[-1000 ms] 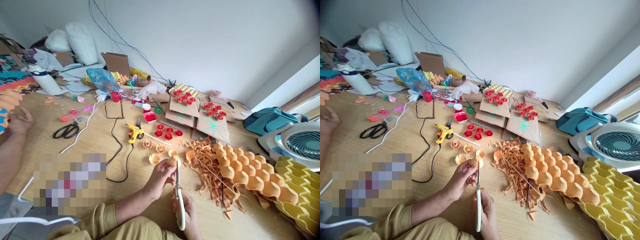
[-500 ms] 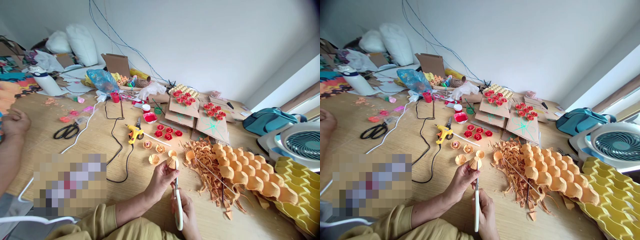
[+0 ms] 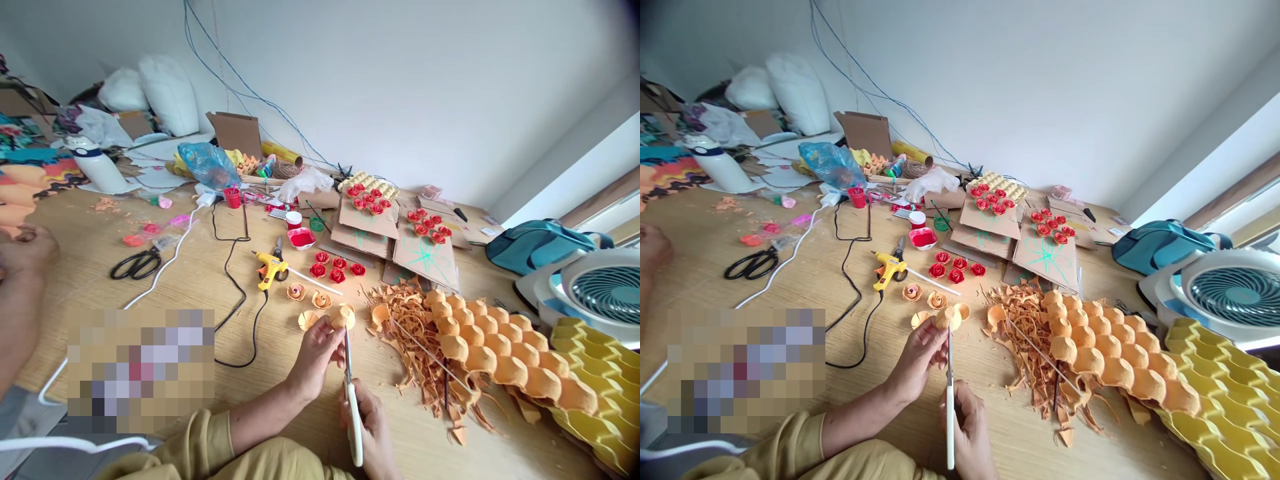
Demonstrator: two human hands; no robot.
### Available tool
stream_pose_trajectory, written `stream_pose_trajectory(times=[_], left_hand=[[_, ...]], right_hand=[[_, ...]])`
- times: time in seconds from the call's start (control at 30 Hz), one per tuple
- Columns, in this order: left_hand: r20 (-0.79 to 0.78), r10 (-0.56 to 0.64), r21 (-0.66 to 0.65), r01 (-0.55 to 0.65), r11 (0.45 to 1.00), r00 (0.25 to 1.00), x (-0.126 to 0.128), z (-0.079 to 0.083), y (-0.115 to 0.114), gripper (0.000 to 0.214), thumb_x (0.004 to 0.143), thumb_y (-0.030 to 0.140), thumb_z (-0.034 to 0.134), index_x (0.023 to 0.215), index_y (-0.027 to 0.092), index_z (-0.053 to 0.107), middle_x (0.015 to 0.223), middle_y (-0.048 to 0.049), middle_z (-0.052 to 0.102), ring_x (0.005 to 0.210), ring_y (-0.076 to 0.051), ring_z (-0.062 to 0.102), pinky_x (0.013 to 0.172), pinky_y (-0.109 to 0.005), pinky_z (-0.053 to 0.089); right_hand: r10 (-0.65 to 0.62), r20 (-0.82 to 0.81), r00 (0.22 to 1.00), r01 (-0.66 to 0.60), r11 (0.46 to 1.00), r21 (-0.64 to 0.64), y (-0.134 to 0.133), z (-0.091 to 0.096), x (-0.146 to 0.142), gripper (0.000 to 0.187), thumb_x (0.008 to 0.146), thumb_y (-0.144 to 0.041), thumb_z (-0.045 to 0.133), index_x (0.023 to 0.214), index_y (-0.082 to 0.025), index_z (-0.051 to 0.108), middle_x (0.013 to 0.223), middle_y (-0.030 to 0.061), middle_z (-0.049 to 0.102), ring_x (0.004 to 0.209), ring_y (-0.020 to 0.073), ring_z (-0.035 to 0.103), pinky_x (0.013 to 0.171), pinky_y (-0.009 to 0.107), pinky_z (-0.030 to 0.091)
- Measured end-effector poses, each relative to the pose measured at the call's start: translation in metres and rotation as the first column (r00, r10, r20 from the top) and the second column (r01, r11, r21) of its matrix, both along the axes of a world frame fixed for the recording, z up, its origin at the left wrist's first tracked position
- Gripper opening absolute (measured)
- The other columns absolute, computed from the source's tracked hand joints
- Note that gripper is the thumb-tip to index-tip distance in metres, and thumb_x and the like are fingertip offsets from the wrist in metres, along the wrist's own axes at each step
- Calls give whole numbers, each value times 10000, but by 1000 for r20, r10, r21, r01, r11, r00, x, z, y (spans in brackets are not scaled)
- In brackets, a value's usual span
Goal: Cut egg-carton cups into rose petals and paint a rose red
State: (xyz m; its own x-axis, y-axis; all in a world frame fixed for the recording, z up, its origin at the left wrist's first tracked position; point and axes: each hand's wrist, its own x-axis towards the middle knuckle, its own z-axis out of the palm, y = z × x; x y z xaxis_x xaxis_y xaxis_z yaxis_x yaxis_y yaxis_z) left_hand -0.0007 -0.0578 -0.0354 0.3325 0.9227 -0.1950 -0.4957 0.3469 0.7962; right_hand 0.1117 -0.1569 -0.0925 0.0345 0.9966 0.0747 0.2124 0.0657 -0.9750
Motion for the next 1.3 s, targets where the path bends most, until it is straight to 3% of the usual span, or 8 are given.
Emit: stream_pose_trajectory(times=[0.17, 0.5, 0.67, 0.83, 1.3], left_hand=[[72, 72, -70, -67, 995, 995, -5, 3, 8, 374, 698, 406, 812, 790, 164, 542, 704, 40, 515, 573, -55, 440, 454, -153, 367], [200, -57, -161, 90, 983, 978, -5, -2, 6, 341, 702, 402, 778, 834, 166, 570, 712, 26, 531, 571, -72, 471, 421, -163, 362], [117, -81, -141, 98, 985, 990, -2, -1, 1, 398, 647, 397, 842, 835, 169, 575, 716, 38, 509, 573, -61, 450, 422, -160, 344], [59, -8, -112, 15, 994, 998, 0, 3, -1, 368, 658, 380, 828, 802, 164, 566, 708, 34, 516, 562, -55, 431, 427, -160, 347], [15, -69, -59, 70, 996, 997, -1, -1, -1, 314, 681, 359, 788, 809, 163, 580, 703, 25, 528, 575, -72, 464, 419, -152, 401]], right_hand=[[73, -104, 992, -80, 995, -66, -2, -2, 0, 458, 941, -605, 432, 772, -193, 539, 568, -24, 492, 517, 119, 407, 506, 242, 326], [35, -177, 984, -49, 996, -80, -2, -6, 1, 457, 928, -603, 475, 797, -180, 586, 559, -17, 512, 505, 116, 406, 469, 231, 323], [27, -160, 987, -39, 997, -73, 0, -2, 0, 431, 927, -586, 489, 755, -193, 530, 567, -28, 493, 507, 111, 403, 496, 235, 332], [43, -139, 989, -53, 996, -68, 1, -1, 0, 447, 927, -594, 479, 760, -187, 557, 581, -24, 495, 522, 116, 417, 509, 239, 346], [17, -190, 982, -37, 994, -102, -3, -3, 1, 476, 913, -633, 490, 842, -178, 612, 586, -16, 530, 525, 116, 431, 490, 227, 339]])
